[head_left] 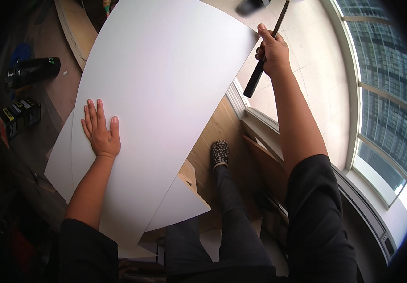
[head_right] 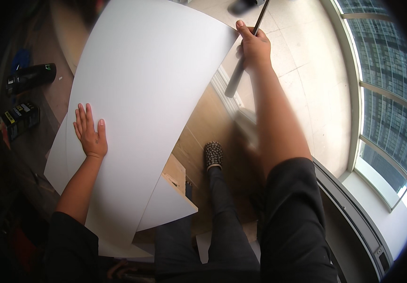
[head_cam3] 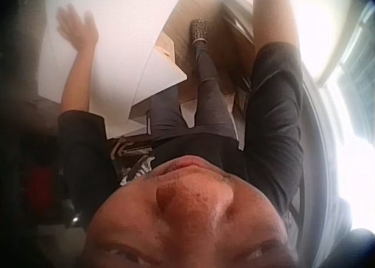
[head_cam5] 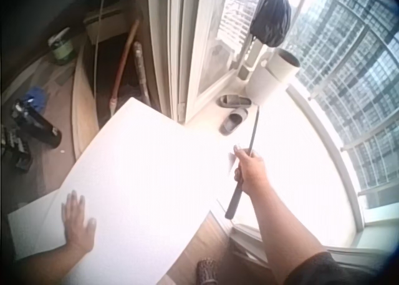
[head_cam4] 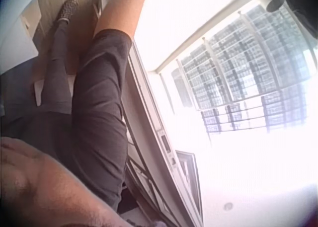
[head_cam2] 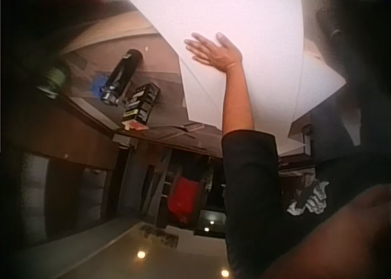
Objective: The person picks up a large white panel and places it on a work surface. They then use a utility knife to score and cut the panel along a straight line, repeating the cutting motion several times to complete the cut.
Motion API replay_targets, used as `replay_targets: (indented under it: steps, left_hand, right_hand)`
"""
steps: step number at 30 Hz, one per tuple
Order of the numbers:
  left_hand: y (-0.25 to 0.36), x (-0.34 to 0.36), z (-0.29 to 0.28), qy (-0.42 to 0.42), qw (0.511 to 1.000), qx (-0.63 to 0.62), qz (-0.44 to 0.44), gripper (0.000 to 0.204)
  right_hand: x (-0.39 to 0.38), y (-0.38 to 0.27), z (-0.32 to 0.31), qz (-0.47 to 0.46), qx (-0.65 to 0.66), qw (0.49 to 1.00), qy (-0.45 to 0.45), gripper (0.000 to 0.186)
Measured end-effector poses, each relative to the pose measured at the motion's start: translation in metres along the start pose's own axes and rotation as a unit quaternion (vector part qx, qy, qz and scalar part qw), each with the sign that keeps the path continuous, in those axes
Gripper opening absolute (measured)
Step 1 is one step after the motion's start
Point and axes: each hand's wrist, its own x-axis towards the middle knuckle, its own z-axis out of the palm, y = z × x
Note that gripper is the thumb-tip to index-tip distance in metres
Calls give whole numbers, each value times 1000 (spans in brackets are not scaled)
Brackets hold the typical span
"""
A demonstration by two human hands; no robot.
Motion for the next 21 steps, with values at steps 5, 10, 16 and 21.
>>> replay_targets:
  steps: [5, 10, 16, 21]
  left_hand:
    - [0, 0, 0, -2, 1000, 0, -2, 68]
    - [1, 0, 0, 0, 1000, -7, -4, 68]
    - [1, 0, -1, -7, 1000, -3, -8, 68]
    - [2, 1, 0, -7, 1000, -10, -9, 69]
  right_hand:
    - [-2, 14, -3, -31, 27, 999, -10, 22]
    - [-5, 17, -10, 26, 10, 998, 63, 18]
    - [-11, -4, -2, 17, 52, 999, 7, 23]
    - [-13, 2, 1, 3, 34, 999, 18, 14]
